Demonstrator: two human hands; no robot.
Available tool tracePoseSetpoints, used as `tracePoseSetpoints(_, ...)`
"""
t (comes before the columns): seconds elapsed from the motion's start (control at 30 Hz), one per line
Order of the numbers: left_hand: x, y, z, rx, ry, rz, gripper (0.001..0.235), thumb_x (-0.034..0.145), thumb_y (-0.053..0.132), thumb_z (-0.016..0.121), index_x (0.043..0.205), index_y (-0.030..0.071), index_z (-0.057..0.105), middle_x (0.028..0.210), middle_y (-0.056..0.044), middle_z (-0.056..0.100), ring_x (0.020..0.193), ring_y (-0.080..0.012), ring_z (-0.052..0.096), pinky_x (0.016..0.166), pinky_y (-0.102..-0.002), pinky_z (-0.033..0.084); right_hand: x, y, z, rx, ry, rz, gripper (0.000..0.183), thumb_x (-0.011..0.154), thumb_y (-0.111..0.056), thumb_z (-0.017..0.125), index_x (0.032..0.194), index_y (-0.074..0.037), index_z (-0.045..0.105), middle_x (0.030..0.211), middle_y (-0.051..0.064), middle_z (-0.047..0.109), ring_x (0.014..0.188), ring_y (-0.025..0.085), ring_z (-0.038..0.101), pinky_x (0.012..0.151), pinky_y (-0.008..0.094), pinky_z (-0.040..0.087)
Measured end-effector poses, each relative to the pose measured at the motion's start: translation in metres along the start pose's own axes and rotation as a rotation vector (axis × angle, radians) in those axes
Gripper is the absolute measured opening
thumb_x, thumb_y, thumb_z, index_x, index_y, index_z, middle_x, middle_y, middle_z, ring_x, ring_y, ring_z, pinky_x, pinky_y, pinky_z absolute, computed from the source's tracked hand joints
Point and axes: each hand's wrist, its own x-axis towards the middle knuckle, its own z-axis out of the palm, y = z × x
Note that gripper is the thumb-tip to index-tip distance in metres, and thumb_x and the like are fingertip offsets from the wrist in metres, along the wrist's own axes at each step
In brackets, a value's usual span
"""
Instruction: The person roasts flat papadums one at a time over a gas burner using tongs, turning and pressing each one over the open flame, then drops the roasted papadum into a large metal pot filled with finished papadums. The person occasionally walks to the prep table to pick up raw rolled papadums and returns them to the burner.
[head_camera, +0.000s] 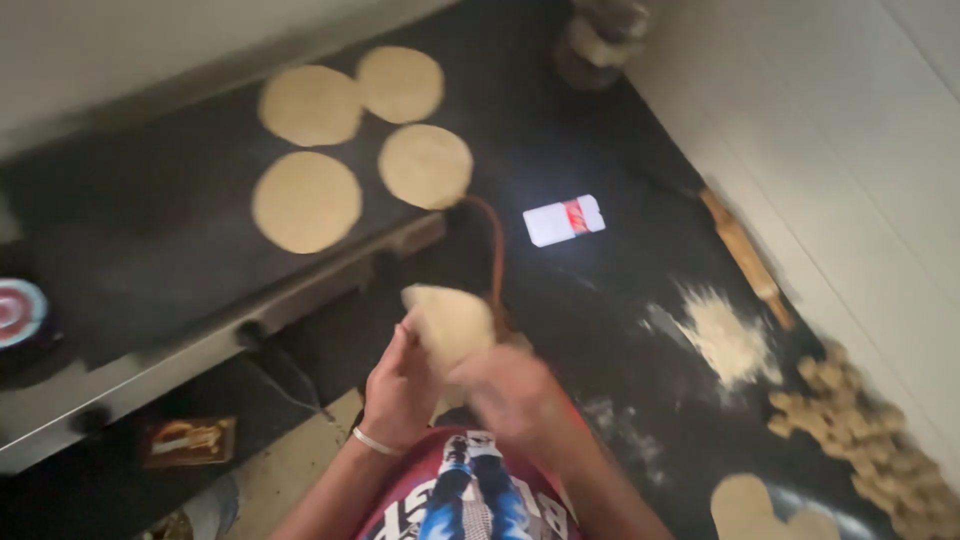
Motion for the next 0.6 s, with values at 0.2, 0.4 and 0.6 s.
tracePoseSetpoints(0.2,-0.024,0.056,-0.042,0.072,-0.131,0.587,0.060,0.102,0.015,0.056,0.156,-0.004,0.037,0.152,-0.018,0.052,0.135,-0.0318,0.055,0.110,-0.047,0.047,0.030,-0.026,0.077,0.266,-0.285,0.101,0.014,0.091,-0.009,0.070,0.104,-0.007,0.075,0.101,0.010,0.077,0.092,0.026,0.072,0.080,0.043,0.058)
tracePoseSetpoints(0.4,-0.058,0.122,-0.007,1.333,0.120,0.920,0.049,0.103,0.012,0.049,0.151,-0.001,0.050,0.158,-0.027,0.050,0.151,-0.0416,0.044,0.126,-0.050,0.028,0.053,0.000,0.161,1.707,-0.212,1.039,0.040,0.102,-0.026,0.046,0.128,0.000,0.062,0.125,0.017,0.071,0.113,0.030,0.070,0.099,0.045,0.055)
tracePoseSetpoints(0.6,-0.097,0.151,-0.068,1.442,0.237,1.023,0.053,0.097,0.020,0.054,0.145,-0.004,0.050,0.150,-0.029,0.050,0.146,-0.0436,0.042,0.124,-0.050,0.025,0.141,0.014,0.197,1.699,-0.030,0.962,0.047,0.099,-0.024,0.038,0.133,0.003,0.058,0.131,0.020,0.068,0.119,0.034,0.066,0.107,0.049,0.050)
